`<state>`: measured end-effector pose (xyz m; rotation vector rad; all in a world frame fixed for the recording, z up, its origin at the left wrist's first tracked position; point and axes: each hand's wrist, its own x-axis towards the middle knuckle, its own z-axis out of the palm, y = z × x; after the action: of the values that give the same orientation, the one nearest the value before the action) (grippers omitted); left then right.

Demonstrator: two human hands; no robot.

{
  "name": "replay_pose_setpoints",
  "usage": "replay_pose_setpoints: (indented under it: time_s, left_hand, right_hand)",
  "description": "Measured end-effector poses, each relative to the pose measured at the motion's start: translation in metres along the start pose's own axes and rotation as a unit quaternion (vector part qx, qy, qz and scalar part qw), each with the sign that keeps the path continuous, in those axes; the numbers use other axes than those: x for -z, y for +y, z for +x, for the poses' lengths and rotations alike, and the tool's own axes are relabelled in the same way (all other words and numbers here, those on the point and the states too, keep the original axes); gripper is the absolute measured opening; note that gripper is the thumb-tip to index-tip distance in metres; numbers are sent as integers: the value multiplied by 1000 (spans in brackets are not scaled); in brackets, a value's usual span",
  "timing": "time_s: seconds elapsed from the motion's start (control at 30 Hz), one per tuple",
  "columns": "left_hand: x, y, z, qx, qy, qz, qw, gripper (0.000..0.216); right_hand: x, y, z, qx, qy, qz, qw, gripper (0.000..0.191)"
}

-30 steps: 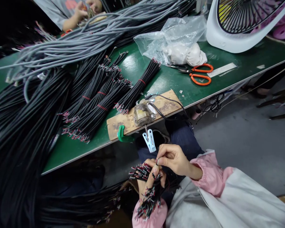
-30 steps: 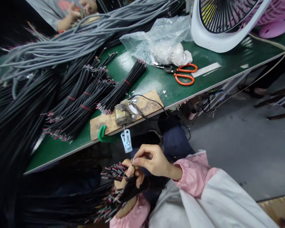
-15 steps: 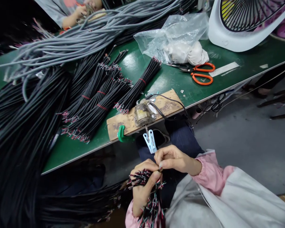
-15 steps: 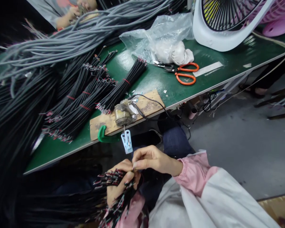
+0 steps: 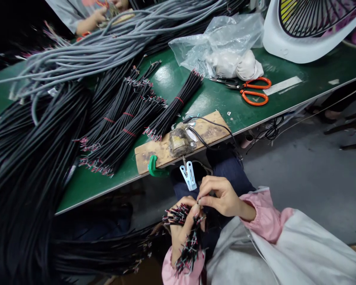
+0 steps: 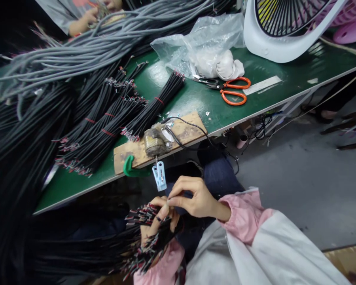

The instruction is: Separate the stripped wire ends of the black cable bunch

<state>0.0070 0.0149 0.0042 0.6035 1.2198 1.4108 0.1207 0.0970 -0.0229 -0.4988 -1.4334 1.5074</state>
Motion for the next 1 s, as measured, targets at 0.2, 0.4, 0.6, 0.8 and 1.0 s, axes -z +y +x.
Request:
replay_pose_setpoints:
  time_s: [0.2,0.4,0.6,0.8,1.0]
  left_hand:
    - [-10,-13,0,-15,35,-43,998,26]
    - [-15,-10,-3,3,62,-11,998,26]
    - [4,13,3,-14,-2,147,989,18]
    - [17,18,7,-77,-2,237,968,5]
    - [10,35,6,-151,34,292,944,9]
  right_hand:
    - [-11,8,-9,32,81,-35,996,19]
    - [-3,5,-5,135,26,-166,976,23]
    - [8,-3,4,-56,-130,86,986,36]
    - [11,-1,26,-154,-78,95,980,41]
    - [2,-12,47,-54,-24,-130,990,41]
